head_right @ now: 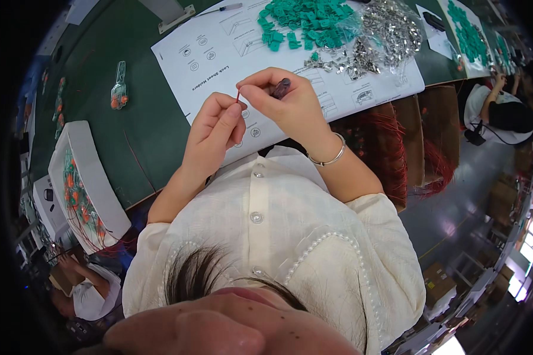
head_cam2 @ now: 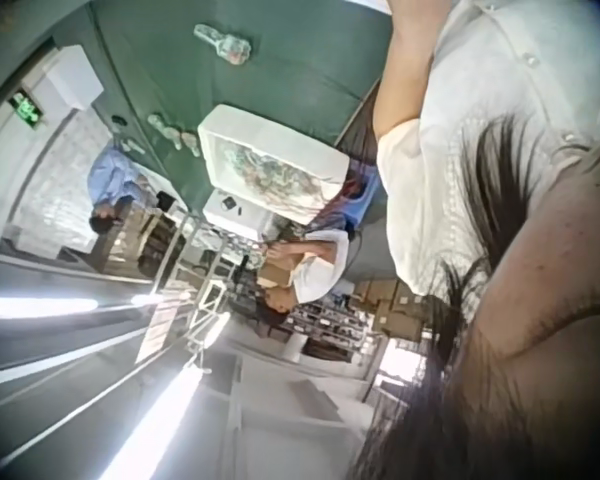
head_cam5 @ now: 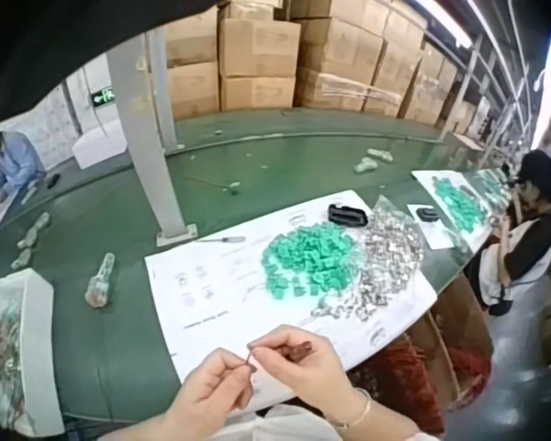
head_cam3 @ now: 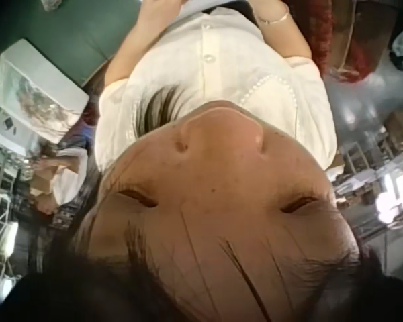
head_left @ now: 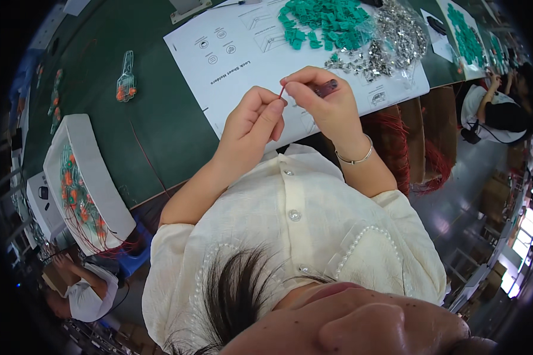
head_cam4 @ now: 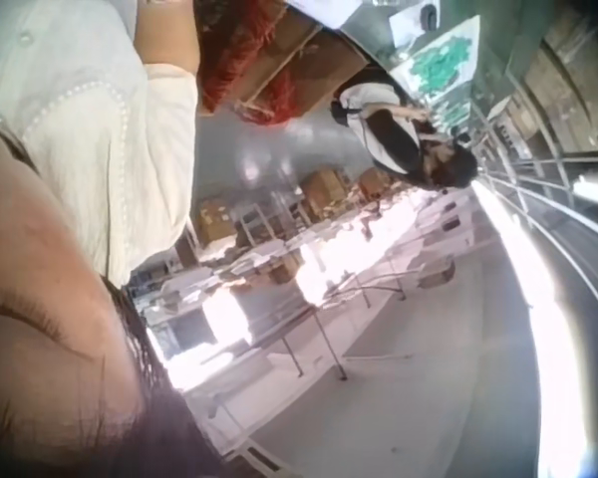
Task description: Assembling small green plastic components onto metal connectors at a factory workstation.
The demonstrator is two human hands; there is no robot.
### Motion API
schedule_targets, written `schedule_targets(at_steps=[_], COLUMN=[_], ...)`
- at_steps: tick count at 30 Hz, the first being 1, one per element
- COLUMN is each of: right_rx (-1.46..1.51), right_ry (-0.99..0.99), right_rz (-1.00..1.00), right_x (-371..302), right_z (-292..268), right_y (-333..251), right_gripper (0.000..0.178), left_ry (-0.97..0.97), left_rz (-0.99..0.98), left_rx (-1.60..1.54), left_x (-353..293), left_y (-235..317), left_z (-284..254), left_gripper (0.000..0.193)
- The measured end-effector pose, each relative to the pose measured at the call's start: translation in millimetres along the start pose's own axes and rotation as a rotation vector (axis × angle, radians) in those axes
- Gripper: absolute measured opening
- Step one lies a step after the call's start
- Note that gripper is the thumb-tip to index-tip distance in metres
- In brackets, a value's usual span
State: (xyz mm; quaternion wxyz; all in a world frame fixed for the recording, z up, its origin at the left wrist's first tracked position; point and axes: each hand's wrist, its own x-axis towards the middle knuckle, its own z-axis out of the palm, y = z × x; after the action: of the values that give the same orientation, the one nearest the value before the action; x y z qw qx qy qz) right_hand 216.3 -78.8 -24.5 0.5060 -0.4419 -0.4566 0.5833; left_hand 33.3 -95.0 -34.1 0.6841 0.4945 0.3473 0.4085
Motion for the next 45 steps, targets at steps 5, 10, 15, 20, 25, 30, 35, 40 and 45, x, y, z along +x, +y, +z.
schedule_targets(at_steps=[5, 10, 15, 20, 25, 30, 35, 40, 45], right_rx=[0.032, 0.071, 0.037, -0.004, -0.113, -0.097, -0.078, -0.06, -0.938], right_ry=[0.009, 0.034, 0.117, 0.217, 0.014, -0.031, -0.05, -0.063, 0.226], right_rz=[0.018, 0.004, -0.053, -0.159, 0.065, 0.087, 0.086, 0.172, -0.404], right_x=[-0.7, 2.1, -3.1, -5.7, -4.3, -5.2, -0.3, 14.2, 70.2], right_z=[-5.8, -4.2, 1.6, -4.6, -7.5, -11.1, -17.4, -19.5, -56.0], right_y=[-2.9, 5.2, 9.0, 4.7, -5.8, -0.6, 5.1, 17.1, 43.9], right_gripper=[0.011, 0.01, 0.009, 0.009, 0.012, 0.011, 0.013, 0.018, 0.027], left_ry=[-0.042, -0.007, 0.051, 0.046, 0.043, 0.026, 0.014, 0.073, 0.237], left_rz=[-0.031, 0.039, 0.067, 0.064, 0.056, 0.073, -0.029, -0.062, -0.164], left_rx=[0.019, -0.073, -0.043, 0.046, 0.03, 0.125, 0.122, 0.002, 0.098], left_x=[0.3, 6.7, 6.0, 2.8, 3.9, 4.5, 6.1, 15.3, 27.6], left_y=[3.1, 1.9, 1.2, 1.2, -1.0, -10.4, -13.0, -27.6, -55.1], left_z=[2.2, 3.3, 8.7, 8.6, 11.9, 10.8, 3.7, -3.7, -15.9], left_gripper=[0.018, 0.017, 0.014, 0.01, 0.011, 0.013, 0.011, 0.015, 0.023])
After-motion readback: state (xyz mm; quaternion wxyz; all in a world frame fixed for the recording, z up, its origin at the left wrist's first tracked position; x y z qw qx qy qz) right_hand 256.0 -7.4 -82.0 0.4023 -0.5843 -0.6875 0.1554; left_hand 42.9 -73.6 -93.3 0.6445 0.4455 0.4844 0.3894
